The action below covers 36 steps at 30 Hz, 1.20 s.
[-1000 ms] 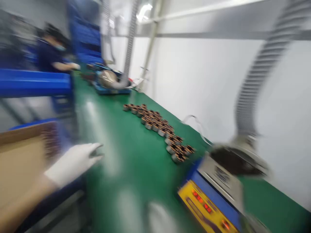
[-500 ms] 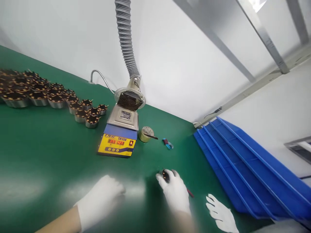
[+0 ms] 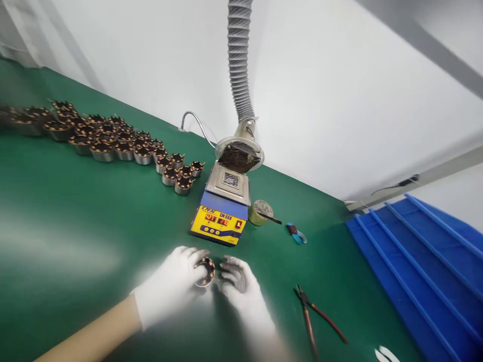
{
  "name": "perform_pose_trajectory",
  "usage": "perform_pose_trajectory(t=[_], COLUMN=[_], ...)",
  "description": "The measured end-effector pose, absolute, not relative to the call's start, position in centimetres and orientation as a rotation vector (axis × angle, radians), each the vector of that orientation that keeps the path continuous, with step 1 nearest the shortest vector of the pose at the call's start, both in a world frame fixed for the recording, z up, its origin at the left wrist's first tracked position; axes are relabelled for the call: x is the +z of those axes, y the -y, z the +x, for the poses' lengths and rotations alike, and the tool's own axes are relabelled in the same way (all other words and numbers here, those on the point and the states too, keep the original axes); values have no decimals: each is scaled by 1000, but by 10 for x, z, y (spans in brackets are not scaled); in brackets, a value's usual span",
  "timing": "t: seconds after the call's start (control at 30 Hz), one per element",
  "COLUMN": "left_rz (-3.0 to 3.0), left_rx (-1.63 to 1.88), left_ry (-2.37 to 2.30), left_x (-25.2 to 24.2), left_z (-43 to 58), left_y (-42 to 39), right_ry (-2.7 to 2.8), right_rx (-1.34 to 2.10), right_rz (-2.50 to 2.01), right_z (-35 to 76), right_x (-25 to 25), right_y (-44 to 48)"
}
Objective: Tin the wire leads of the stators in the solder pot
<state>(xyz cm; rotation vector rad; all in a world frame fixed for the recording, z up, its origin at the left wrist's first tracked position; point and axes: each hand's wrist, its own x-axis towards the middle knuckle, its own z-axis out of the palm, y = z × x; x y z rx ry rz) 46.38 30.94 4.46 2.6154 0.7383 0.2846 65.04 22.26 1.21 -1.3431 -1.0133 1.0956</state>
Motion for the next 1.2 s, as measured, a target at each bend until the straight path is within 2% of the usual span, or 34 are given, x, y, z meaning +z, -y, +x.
perform_pose_trajectory(t=[0.13,0.4,0.6,0.8,0.93,1.1,1.2], left_rz=[2587,1779,1932,1347,1230,1313,1207], left_rx=[233,446,520,591,657,429,455], left_ry=[-822,-725,-780,-874,-956,-794,-800], left_x=[49,41,39,41,40,51,50], left_z=[458,452,452,457,451,447,458], left_y=[-313,-324,-320,-327,-337,-335,-329], right_ry=[665,589,321,300,270,125,100], right_rx=[1242,1747,1734,1778,1858,1893,1895], right_rz=[-1171,-853,-807,-699,-638,-599,-593], right_z=[639,589,586,583,587,592,590], right_x=[6,35,22,24,17,12,12], right_y=[-225,-251,-252,-255,-254,-252,-252])
